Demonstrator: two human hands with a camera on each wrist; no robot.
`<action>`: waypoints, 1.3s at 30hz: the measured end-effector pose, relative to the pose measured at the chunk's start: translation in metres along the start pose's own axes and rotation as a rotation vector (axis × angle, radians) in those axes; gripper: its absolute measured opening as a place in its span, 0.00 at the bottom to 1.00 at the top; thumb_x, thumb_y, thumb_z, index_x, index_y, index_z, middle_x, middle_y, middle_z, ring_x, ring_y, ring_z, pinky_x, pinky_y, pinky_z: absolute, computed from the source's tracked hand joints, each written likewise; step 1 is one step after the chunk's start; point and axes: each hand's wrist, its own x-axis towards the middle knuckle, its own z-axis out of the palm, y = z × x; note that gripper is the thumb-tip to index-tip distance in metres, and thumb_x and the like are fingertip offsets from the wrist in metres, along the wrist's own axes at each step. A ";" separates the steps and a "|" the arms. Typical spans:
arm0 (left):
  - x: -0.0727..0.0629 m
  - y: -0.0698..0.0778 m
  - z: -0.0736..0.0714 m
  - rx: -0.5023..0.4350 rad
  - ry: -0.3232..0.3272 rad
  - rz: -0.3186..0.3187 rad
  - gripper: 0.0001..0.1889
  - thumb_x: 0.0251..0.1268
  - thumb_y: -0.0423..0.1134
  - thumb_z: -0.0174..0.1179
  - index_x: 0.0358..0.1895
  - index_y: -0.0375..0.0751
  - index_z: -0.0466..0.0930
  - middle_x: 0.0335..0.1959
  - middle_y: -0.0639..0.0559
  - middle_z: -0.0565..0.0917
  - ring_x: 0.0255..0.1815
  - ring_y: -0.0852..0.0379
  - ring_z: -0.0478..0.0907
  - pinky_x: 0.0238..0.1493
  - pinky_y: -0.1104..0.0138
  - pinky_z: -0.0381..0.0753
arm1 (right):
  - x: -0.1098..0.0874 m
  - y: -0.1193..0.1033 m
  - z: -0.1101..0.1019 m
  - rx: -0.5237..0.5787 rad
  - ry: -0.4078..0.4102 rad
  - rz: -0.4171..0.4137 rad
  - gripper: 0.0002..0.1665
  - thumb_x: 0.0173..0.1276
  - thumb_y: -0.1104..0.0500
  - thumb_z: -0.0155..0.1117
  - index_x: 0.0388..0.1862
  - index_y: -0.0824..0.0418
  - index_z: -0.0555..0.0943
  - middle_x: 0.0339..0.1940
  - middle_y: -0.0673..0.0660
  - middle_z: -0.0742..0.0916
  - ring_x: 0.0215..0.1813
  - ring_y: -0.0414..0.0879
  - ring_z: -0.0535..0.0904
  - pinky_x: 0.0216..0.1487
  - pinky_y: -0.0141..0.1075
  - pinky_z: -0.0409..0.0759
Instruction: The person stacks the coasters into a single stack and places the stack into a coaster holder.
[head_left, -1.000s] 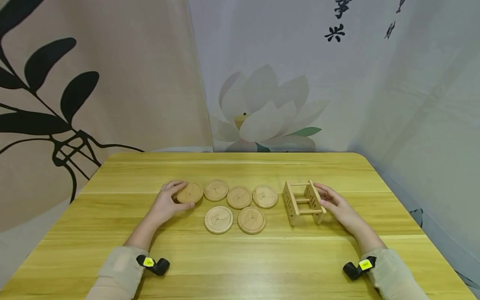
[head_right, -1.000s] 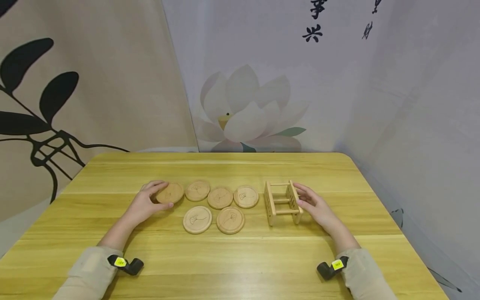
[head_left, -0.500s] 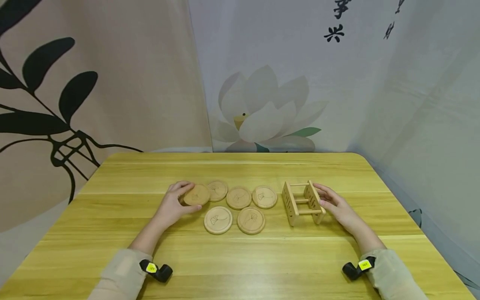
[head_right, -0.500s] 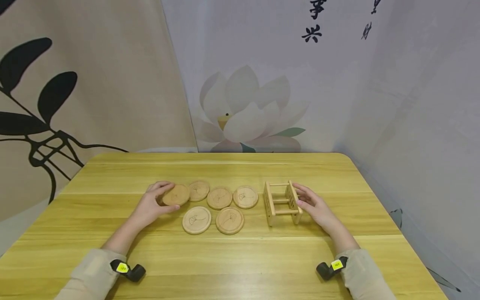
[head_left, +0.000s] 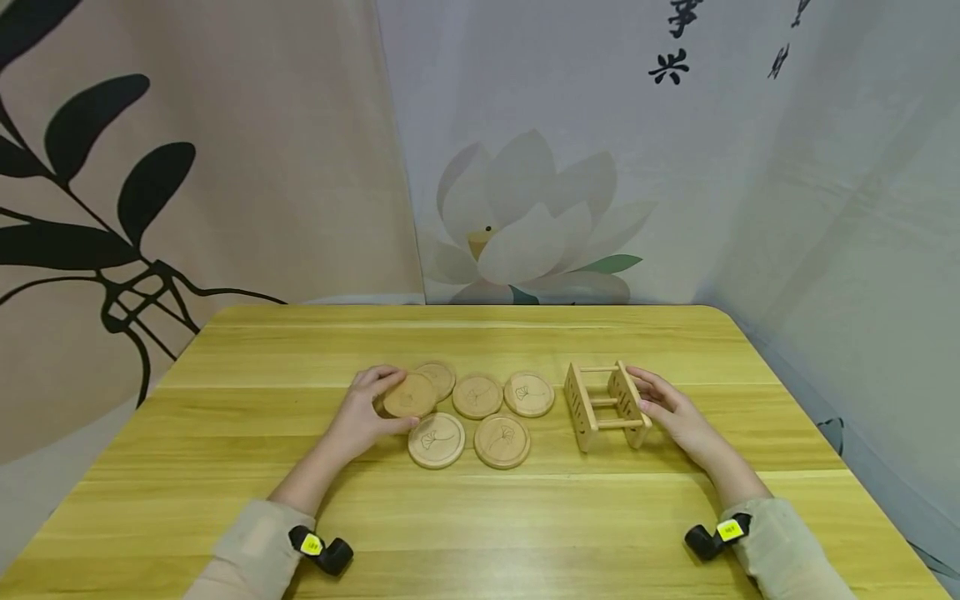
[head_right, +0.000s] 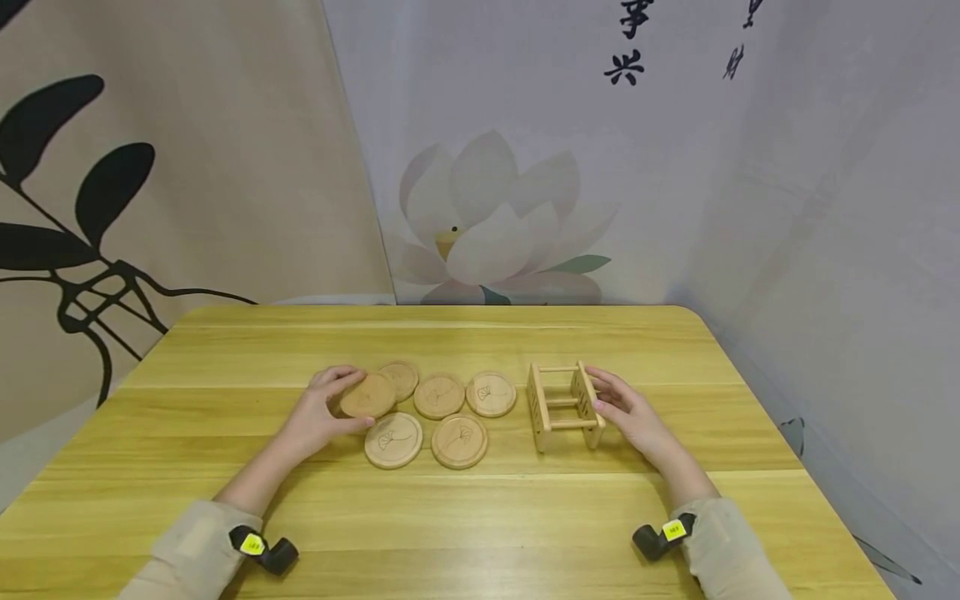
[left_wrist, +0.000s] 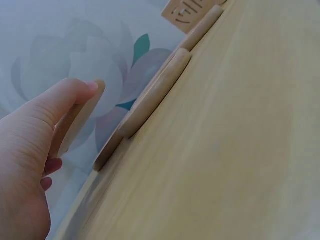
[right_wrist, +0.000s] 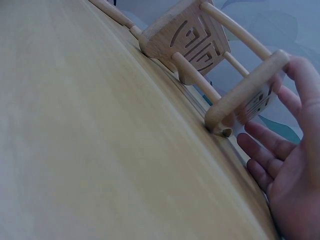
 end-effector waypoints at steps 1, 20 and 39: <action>0.000 0.001 0.001 0.004 -0.003 0.001 0.42 0.43 0.45 0.78 0.64 0.33 0.72 0.63 0.43 0.69 0.66 0.43 0.58 0.63 0.43 0.59 | 0.000 0.000 0.000 -0.002 0.000 -0.001 0.30 0.76 0.63 0.49 0.75 0.63 0.58 0.66 0.72 0.69 0.56 0.35 0.72 0.54 0.26 0.69; -0.002 0.018 0.019 0.010 -0.022 0.068 0.43 0.41 0.48 0.78 0.64 0.34 0.73 0.62 0.46 0.71 0.64 0.45 0.60 0.61 0.42 0.61 | 0.000 -0.001 0.001 0.005 -0.009 0.003 0.30 0.77 0.62 0.48 0.75 0.63 0.57 0.65 0.72 0.69 0.57 0.36 0.72 0.53 0.28 0.70; -0.004 0.034 0.043 -0.019 -0.084 0.109 0.42 0.39 0.50 0.79 0.63 0.38 0.75 0.62 0.49 0.72 0.66 0.47 0.58 0.63 0.41 0.56 | 0.000 -0.001 0.000 -0.009 -0.007 0.002 0.30 0.76 0.63 0.48 0.75 0.63 0.57 0.65 0.73 0.70 0.56 0.35 0.73 0.53 0.27 0.70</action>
